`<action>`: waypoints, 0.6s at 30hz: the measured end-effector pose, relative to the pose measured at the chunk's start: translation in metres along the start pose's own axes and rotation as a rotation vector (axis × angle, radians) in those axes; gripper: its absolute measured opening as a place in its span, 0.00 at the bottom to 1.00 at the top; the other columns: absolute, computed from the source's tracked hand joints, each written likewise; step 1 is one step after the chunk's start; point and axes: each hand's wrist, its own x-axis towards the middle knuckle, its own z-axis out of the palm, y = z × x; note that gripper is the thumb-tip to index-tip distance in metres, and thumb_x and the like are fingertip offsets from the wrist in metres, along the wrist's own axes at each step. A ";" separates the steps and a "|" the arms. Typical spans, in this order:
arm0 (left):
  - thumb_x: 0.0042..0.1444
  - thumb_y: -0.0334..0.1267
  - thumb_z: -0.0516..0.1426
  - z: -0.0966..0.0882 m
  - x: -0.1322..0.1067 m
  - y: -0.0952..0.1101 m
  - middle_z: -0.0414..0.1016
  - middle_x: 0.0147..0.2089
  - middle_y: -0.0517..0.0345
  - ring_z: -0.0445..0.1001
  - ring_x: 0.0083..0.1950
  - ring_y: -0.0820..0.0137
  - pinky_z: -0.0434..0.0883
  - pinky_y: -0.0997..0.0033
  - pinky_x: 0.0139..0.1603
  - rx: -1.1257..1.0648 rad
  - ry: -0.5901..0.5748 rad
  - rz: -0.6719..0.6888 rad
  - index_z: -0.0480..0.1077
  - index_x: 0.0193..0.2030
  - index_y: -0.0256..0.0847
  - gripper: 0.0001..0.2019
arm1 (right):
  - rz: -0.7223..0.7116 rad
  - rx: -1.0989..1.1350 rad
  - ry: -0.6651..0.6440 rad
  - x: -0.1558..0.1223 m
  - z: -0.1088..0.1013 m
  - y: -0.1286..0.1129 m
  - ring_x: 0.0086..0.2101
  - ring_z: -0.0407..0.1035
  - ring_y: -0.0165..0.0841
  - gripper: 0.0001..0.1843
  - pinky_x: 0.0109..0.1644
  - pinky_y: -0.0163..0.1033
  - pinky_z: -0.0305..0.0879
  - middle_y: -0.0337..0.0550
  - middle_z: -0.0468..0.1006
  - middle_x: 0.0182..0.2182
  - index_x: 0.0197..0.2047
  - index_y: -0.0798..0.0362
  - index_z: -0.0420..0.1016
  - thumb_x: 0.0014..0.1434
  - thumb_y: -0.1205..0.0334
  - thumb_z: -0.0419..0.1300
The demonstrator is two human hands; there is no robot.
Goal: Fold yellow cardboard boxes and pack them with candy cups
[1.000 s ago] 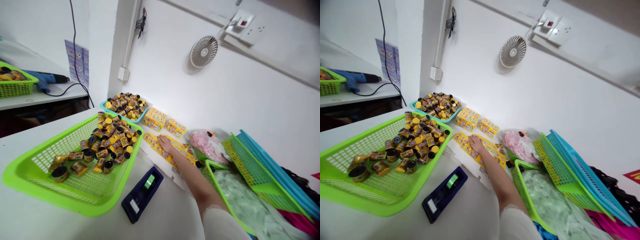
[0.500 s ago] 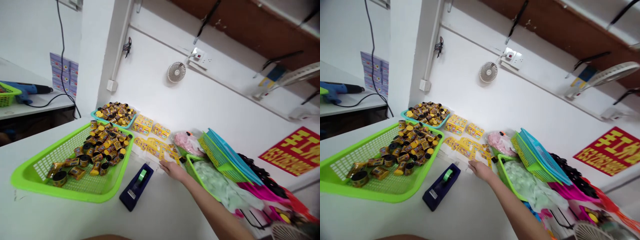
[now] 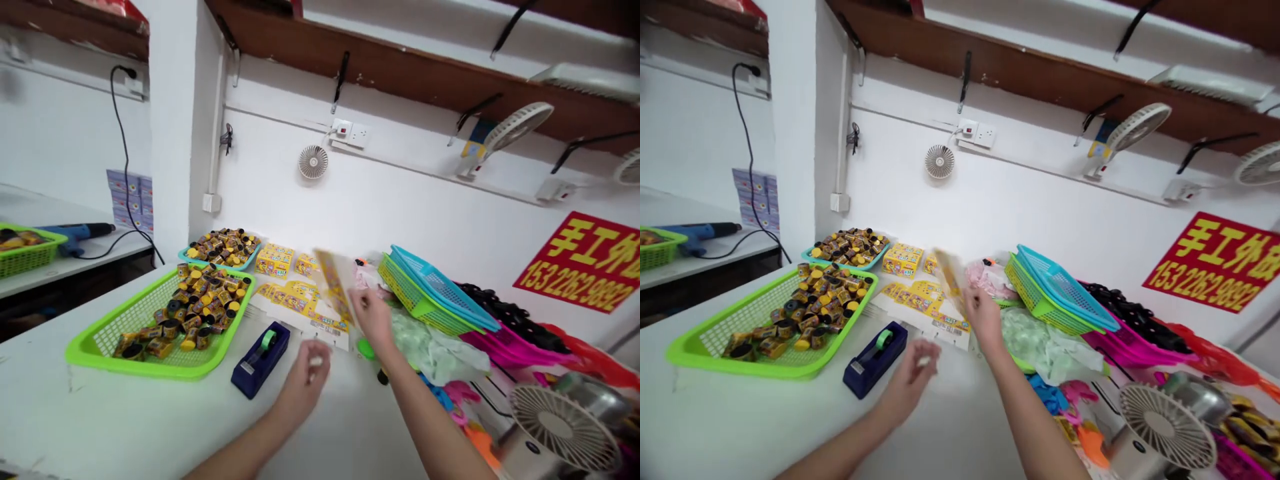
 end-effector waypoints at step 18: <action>0.21 0.47 0.74 -0.034 0.075 0.036 0.58 0.60 0.44 0.62 0.62 0.50 0.62 0.54 0.63 0.699 -0.024 -0.186 0.60 0.59 0.39 0.54 | 0.374 0.886 0.281 -0.116 -0.031 0.034 0.46 0.76 0.43 0.42 0.49 0.50 0.74 0.46 0.79 0.50 0.63 0.40 0.61 0.47 0.36 0.63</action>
